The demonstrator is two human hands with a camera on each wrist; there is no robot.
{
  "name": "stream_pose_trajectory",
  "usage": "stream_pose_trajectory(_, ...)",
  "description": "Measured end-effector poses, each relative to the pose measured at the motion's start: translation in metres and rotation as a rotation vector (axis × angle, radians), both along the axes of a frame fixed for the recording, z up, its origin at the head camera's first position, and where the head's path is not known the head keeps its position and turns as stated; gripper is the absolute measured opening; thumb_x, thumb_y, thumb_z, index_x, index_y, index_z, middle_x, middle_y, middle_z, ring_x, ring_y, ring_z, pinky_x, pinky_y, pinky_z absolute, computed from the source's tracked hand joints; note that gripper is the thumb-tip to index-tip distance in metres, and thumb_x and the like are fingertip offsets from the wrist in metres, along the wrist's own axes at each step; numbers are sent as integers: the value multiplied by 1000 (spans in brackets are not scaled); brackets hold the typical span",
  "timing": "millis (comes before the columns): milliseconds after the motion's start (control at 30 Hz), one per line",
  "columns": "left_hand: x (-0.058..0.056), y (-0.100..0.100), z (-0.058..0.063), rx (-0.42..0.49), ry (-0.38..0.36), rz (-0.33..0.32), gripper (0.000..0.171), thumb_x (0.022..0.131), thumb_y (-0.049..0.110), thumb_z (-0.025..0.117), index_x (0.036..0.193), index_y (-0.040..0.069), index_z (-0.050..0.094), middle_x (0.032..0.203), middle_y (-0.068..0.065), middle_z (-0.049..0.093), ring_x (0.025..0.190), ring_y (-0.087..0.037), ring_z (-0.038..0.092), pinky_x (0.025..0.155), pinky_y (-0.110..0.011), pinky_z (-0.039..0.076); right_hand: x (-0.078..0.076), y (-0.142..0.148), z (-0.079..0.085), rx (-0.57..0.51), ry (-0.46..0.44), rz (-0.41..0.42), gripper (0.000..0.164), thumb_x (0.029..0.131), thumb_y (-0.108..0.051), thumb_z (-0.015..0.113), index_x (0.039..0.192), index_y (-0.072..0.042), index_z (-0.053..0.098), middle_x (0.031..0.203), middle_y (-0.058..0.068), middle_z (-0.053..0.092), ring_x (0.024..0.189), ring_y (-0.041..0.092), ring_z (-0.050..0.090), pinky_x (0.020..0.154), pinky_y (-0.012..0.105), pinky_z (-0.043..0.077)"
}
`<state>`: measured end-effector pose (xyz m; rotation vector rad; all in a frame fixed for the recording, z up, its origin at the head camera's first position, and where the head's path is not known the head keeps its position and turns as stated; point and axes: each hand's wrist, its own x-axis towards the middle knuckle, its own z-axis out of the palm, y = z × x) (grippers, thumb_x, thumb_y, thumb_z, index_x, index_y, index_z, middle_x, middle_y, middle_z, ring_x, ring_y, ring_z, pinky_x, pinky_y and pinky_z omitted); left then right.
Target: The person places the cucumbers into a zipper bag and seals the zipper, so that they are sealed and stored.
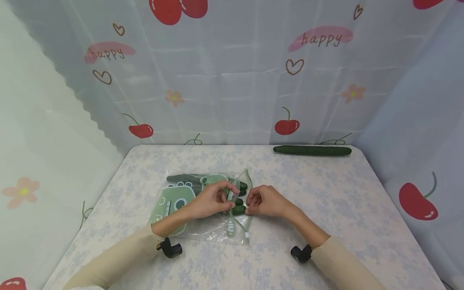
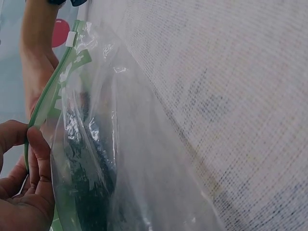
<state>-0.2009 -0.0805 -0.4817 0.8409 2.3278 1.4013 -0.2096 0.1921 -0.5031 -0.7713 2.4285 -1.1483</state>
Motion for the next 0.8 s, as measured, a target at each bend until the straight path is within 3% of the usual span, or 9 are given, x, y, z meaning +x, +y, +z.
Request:
stream_pose_trajectory(200,-2,1,-1,0,-9,0,35,98,13,79,131,15,68,83,-7,74,70,-20,74,63,-25,57,-4,-2,-2,15,0,-7,16,90,-26,89,95,-17,76,85,-5,77,78,7,73,74,25,60)
stream_pose_trajectory(433,-3,1,-1,1,-15,-3,36,98,14,80,131,16,68,78,-6,73,71,-26,74,63,-25,57,-12,22,2,-87,-76,47,17,96,-17,83,109,-8,77,101,5,81,93,13,77,82,26,62)
stream_pose_trajectory(800,-2,0,4,-2,-15,-15,35,99,14,79,132,13,67,76,-8,72,71,-31,74,65,-25,57,-42,105,9,-38,2,-189,21,101,-18,78,115,-3,75,103,14,78,86,17,74,76,26,60)
